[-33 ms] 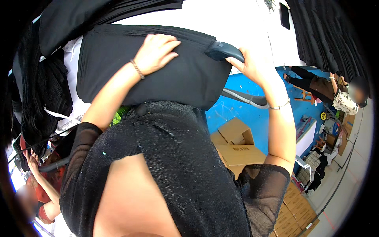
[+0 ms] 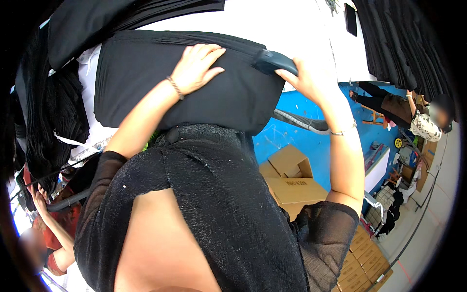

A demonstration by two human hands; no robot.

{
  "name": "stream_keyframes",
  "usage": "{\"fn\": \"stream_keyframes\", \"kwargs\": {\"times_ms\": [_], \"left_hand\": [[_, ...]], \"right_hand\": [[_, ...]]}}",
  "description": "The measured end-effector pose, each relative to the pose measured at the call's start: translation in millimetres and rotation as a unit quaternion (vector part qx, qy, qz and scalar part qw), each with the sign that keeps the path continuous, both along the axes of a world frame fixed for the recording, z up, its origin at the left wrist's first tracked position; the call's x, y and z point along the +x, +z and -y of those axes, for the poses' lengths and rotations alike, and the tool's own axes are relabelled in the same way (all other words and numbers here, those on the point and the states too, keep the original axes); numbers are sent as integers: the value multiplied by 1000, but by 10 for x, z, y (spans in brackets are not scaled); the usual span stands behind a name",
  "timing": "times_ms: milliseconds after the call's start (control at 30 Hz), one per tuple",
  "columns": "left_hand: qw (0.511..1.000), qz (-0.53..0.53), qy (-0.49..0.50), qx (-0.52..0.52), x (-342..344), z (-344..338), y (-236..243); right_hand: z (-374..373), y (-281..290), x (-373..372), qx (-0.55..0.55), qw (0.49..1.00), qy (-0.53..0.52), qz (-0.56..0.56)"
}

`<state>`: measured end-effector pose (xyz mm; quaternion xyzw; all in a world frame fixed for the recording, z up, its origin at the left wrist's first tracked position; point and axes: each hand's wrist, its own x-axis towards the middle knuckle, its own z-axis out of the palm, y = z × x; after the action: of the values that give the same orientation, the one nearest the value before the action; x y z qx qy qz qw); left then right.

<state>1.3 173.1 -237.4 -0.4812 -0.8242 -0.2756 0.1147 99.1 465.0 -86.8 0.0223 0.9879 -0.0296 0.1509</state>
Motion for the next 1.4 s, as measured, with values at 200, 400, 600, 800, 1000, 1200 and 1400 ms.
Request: {"fn": "stream_keyframes", "kwargs": {"times_ms": [200,400,600,800,1000,1200,1400], "left_hand": [[992,86,72,51,-101,-85,-44],[998,67,11,5,-108,-13,-53],[997,14,-70,15,64,-139,20],[979,176,76,-70,192,-327,150],[966,239,63,-79,51,-339,158],[993,113,23,-26,169,-218,64],[998,46,-20,-41,202,-84,2]], "right_hand": [[353,-208,-437,6,992,64,-105],[-187,109,-220,43,993,111,4],[392,-162,-606,28,987,124,-94],[13,121,-282,47,992,110,-49],[479,-106,-498,64,989,78,-112],[208,123,-345,56,996,65,-1],[513,-178,-567,1,995,53,-82]]}}
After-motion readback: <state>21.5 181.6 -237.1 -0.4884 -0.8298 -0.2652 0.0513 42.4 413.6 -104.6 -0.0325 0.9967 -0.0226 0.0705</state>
